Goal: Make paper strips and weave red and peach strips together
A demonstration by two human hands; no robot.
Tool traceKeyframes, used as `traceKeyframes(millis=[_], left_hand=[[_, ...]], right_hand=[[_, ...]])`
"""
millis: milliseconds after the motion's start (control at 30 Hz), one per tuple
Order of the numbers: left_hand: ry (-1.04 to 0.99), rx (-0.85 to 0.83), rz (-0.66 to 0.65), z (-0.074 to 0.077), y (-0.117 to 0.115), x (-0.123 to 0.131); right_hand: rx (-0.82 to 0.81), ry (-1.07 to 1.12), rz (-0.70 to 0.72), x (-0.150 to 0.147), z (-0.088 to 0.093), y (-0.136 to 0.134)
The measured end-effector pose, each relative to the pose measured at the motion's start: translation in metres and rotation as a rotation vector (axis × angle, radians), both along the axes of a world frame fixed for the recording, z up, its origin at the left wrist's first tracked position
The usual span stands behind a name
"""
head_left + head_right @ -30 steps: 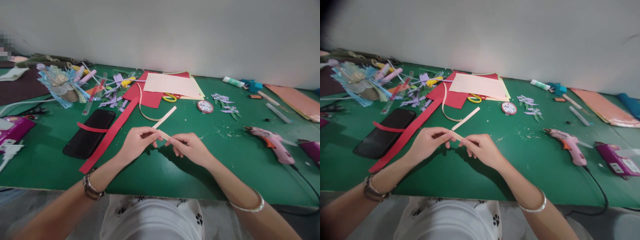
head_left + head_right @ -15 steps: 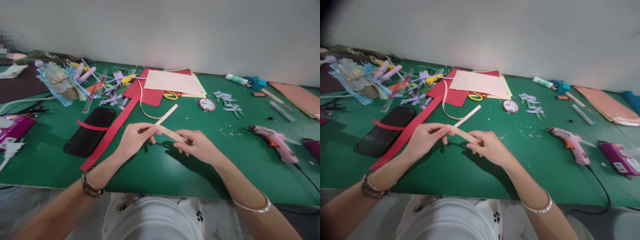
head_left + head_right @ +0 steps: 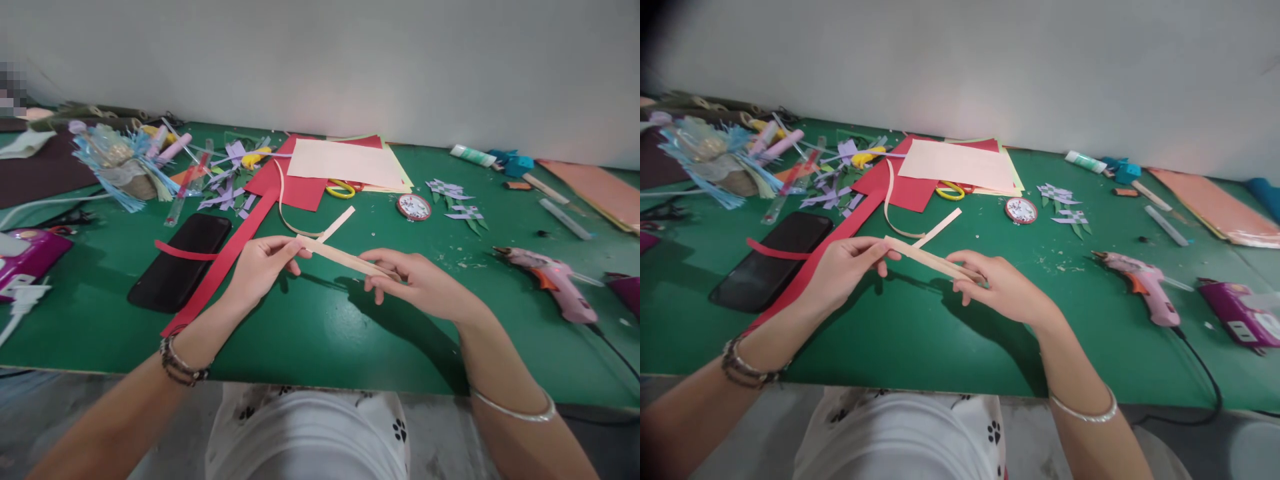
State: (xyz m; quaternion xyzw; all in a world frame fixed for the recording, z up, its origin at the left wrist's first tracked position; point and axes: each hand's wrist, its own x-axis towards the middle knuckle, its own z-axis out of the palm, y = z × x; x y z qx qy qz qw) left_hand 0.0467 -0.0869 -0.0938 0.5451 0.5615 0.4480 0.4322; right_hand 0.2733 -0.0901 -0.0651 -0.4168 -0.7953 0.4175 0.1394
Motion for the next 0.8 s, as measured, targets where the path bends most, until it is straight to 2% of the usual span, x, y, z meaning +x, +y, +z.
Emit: traceKeyframes(millis=[500,800], left_hand=[[-0.026,0.028,0.067,-0.0017,0.0023,-0.0012],[-0.081,0.060,0.091,-0.0050,0.0035,-0.0019]], right_hand=[[-0.153,0.147,-0.261,0.0008,0.0011,-0.0002],[-0.150,0.274,-0.366,0.0026,0.0016,0.0043]])
